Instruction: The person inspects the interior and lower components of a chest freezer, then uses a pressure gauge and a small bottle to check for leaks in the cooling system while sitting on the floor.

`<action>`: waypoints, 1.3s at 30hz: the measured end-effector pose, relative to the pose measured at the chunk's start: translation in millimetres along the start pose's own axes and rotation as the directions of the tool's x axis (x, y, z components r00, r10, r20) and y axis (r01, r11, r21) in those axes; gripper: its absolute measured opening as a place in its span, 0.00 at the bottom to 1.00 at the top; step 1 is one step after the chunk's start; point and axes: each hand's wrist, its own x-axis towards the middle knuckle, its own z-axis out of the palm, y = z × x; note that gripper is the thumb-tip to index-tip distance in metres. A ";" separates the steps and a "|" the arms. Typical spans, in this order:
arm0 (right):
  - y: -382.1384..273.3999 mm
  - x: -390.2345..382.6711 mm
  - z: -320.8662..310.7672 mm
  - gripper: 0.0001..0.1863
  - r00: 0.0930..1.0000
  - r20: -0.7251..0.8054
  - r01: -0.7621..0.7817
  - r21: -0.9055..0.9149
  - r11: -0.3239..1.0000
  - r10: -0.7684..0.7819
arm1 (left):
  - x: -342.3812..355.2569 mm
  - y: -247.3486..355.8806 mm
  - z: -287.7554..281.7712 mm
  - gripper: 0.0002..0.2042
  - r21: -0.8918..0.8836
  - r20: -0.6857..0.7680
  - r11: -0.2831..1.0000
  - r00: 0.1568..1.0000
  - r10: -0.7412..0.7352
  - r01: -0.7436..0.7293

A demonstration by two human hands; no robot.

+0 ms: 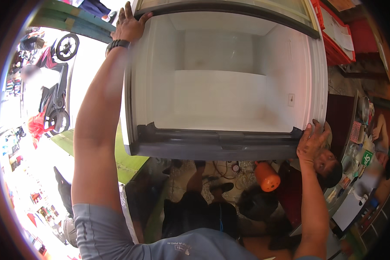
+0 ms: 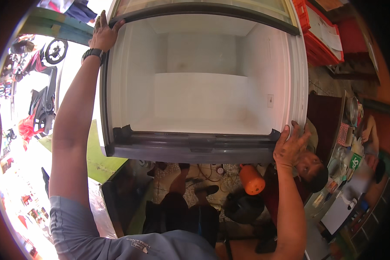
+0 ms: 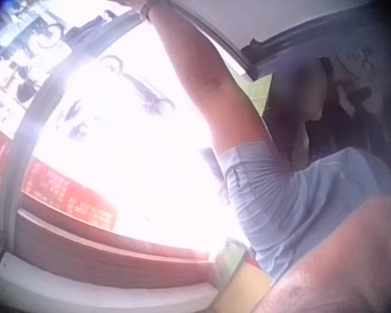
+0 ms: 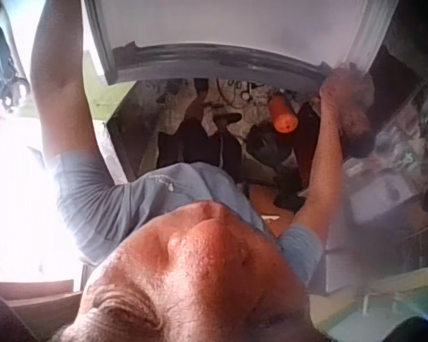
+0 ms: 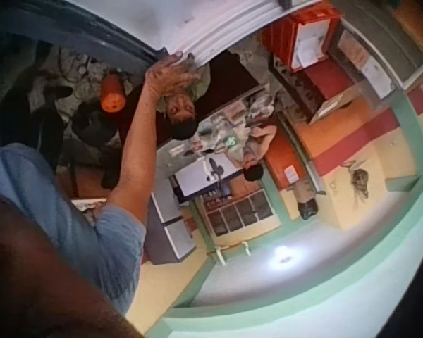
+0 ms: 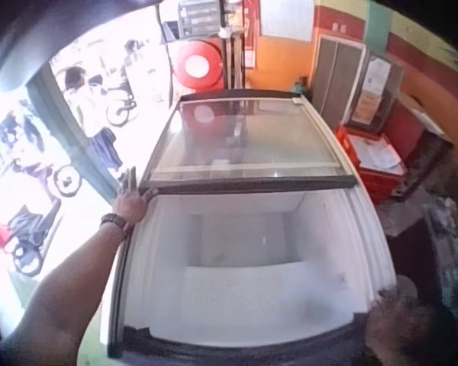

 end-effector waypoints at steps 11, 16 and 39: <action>-9.0 5.3 -8.2 0.26 0.997 0.002 0.076 0.009 0.997 -0.076 | -3.9 1.3 -17.6 0.40 -0.342 0.111 0.934 0.983 0.145 -0.099; -5.6 3.7 -4.3 0.25 0.995 -0.025 0.099 -0.009 0.995 -0.099 | 0.2 -7.7 -10.6 0.41 -0.354 -0.029 0.910 0.976 0.217 -0.213; -6.3 6.5 2.1 0.25 0.994 0.020 0.103 0.065 0.993 -0.104 | -16.8 0.5 -34.0 0.43 -0.280 0.061 0.951 0.986 0.156 -0.133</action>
